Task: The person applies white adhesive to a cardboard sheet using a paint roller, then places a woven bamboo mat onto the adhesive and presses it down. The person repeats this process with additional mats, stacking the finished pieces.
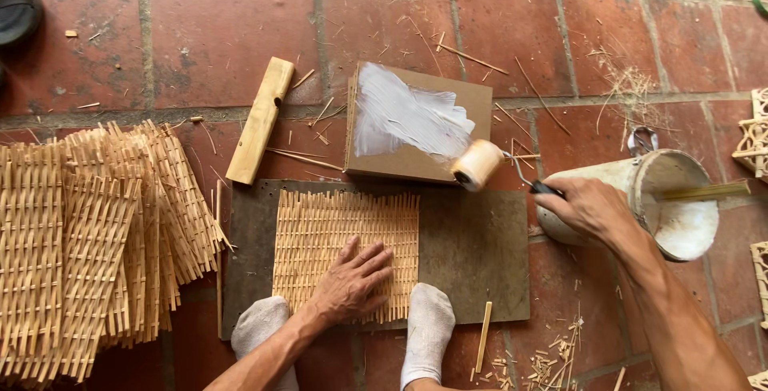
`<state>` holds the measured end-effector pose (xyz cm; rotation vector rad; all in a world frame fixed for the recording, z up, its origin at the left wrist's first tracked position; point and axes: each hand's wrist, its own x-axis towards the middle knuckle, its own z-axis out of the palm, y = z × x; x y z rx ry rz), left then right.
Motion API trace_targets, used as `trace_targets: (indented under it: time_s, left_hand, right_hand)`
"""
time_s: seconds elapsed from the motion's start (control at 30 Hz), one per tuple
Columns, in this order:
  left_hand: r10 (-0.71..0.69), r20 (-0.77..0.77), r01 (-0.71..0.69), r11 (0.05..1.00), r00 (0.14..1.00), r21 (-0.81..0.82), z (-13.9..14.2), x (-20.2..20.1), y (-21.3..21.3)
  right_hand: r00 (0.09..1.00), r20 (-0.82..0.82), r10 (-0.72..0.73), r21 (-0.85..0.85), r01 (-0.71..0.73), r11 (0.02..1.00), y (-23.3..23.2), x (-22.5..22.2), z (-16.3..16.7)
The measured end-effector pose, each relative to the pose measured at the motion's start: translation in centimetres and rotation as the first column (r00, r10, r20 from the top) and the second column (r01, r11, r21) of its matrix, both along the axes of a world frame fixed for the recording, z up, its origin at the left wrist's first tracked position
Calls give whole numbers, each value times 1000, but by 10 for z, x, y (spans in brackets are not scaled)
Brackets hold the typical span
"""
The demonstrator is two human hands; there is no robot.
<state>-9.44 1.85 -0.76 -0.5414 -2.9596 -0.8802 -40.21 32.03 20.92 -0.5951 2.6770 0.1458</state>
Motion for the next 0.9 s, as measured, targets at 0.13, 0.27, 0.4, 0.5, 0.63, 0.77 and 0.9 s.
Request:
trace_targets:
  time_s: [0.13, 0.27, 0.4, 0.5, 0.63, 0.77, 0.9]
  left_hand:
    - [12, -23, -11, 999, 1000, 43, 0, -1, 0]
    - [5, -8, -5, 1000, 1000, 0, 0, -1, -1]
    - [3, 2, -3, 1000, 1000, 14, 1, -1, -3]
    - [6, 18, -6, 1000, 1000, 20, 3, -1, -2]
    - [11, 19, -12, 1000, 1000, 24, 6, 1, -1]
    - [18, -10, -18, 999, 1000, 30, 7, 3, -1]
    - [23, -24, -22, 999, 999, 38, 5, 4, 1]
  right_hand:
    - [996, 4, -90, -48, 90, 995, 25, 5, -7]
    - [999, 21, -33, -143, 36, 989, -21, -20, -24]
    - [994, 52, 101, 11, -102, 995, -113, -46, -35]
    - [947, -63, 315, -145, -321, 936, -181, -63, -33]
    - [967, 29, 255, -77, -252, 965, -224, -90, -17]
    - [957, 49, 284, 0, -285, 959, -203, -123, 2]
    - [958, 67, 278, 223, -286, 932, -129, -152, 22]
